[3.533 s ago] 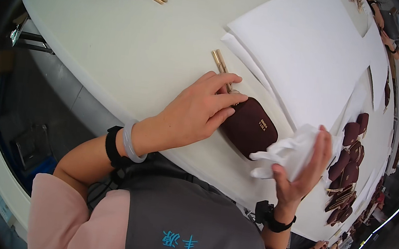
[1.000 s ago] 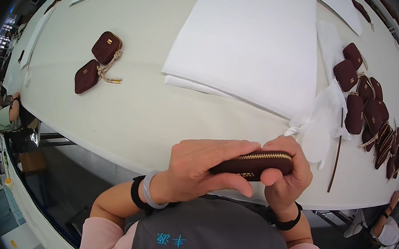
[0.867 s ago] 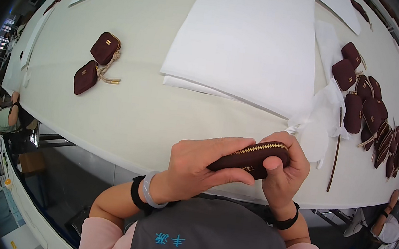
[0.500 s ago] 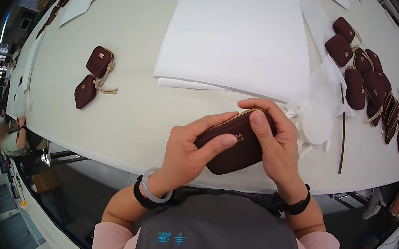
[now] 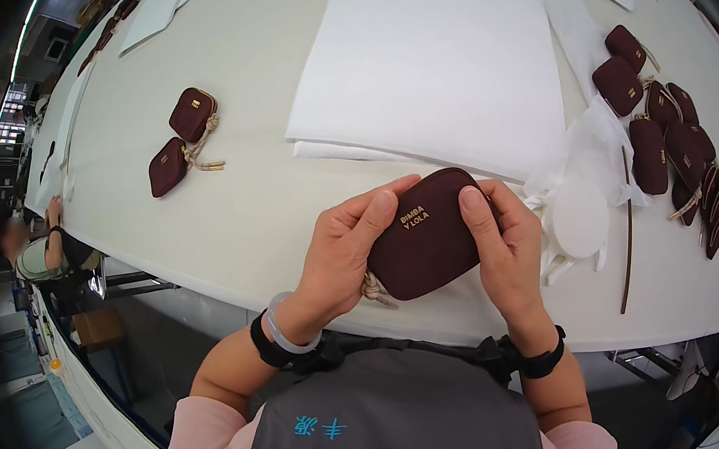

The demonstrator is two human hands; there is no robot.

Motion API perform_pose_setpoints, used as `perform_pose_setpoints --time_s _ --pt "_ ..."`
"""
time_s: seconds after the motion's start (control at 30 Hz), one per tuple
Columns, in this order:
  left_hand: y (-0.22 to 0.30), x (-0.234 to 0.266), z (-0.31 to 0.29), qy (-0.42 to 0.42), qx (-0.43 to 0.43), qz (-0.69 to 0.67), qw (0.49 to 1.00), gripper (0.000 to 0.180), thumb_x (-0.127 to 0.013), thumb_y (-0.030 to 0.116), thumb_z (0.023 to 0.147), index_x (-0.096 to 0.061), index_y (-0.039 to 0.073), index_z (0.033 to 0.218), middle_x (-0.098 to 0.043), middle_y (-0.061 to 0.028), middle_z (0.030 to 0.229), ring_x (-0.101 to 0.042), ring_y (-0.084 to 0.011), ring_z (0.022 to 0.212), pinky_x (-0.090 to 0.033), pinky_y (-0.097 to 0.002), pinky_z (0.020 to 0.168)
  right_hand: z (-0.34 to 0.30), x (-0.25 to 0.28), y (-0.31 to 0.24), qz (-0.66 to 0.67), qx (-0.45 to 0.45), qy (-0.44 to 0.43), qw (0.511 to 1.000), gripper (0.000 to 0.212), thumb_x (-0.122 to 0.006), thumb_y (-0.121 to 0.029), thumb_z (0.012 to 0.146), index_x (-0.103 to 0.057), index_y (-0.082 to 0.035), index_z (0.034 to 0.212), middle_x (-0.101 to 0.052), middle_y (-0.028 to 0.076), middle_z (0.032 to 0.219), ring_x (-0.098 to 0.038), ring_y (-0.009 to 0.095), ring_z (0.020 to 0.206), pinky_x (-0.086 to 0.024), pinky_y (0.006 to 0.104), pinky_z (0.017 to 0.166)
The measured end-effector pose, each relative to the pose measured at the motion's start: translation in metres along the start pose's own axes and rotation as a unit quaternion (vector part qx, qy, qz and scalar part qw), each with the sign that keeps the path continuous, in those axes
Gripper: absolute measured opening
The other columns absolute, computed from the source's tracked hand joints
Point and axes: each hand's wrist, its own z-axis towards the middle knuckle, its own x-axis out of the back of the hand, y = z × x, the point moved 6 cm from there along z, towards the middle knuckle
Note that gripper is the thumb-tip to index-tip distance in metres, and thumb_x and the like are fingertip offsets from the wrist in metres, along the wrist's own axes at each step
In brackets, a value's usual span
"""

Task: The person places white tissue paper into small maroon zippered pouches on a white table. They fold the paper to fit inside, zip the pouches closed, and place them on the table. The person repeats this process for multiple pouches.

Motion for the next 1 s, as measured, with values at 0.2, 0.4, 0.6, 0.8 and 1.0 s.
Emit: perform_pose_setpoints --time_s 0.2,0.4,0.6,0.8,1.0 --pt "0.005 -0.004 -0.010 -0.048 0.028 0.080 0.995 0.066 -0.077 0.009 0.092 -0.044 -0.004 0.146 -0.059 -0.0144 0.136 -0.059 -0.0203 0.124 -0.050 -0.0348 0.107 0.000 0.005 0.001 0.075 0.020 0.043 0.996 0.039 -0.054 -0.031 0.109 -0.060 0.001 0.129 -0.067 0.007 0.107 -0.061 0.011 0.094 -0.050 0.0256 0.084" --pt "0.000 -0.002 -0.011 -0.052 0.062 0.001 0.997 0.062 -0.075 0.010 0.094 -0.044 -0.005 0.146 -0.060 -0.0145 0.134 -0.060 -0.0199 0.122 -0.051 -0.0348 0.106 -0.012 0.001 -0.010 -0.011 0.053 -0.045 0.998 0.058 -0.058 -0.027 0.107 -0.038 0.002 0.153 -0.061 0.013 0.132 -0.062 0.017 0.114 -0.048 0.0302 0.101" --pt "0.000 -0.003 -0.011 -0.053 0.052 -0.030 0.997 0.068 -0.077 0.010 0.092 -0.041 -0.002 0.149 -0.061 -0.0143 0.132 -0.060 -0.0194 0.122 -0.051 -0.0342 0.105 -0.024 0.000 0.004 0.067 0.060 0.011 0.996 0.055 -0.051 -0.030 0.110 -0.039 0.003 0.152 -0.061 0.012 0.133 -0.060 0.016 0.118 -0.047 0.0296 0.102" --pt "0.012 -0.005 -0.010 -0.096 -0.056 0.191 0.975 0.088 -0.081 0.002 0.084 -0.032 0.006 0.157 -0.059 -0.0132 0.136 -0.059 -0.0188 0.125 -0.048 -0.0329 0.106 -0.020 0.015 0.021 0.064 0.071 0.000 0.995 0.054 -0.045 -0.037 0.111 -0.042 0.002 0.149 -0.061 0.010 0.131 -0.060 0.013 0.114 -0.048 0.0251 0.097" --pt "0.044 -0.022 -0.010 -0.176 -0.130 0.289 0.932 0.085 -0.080 0.004 0.087 -0.034 0.008 0.158 -0.060 -0.0100 0.135 -0.059 -0.0183 0.123 -0.049 -0.0324 0.103 -0.014 0.009 -0.028 0.052 0.156 0.017 0.986 0.048 -0.058 -0.024 0.106 -0.045 -0.002 0.146 -0.062 0.013 0.123 -0.064 0.014 0.103 -0.057 0.0251 0.081"
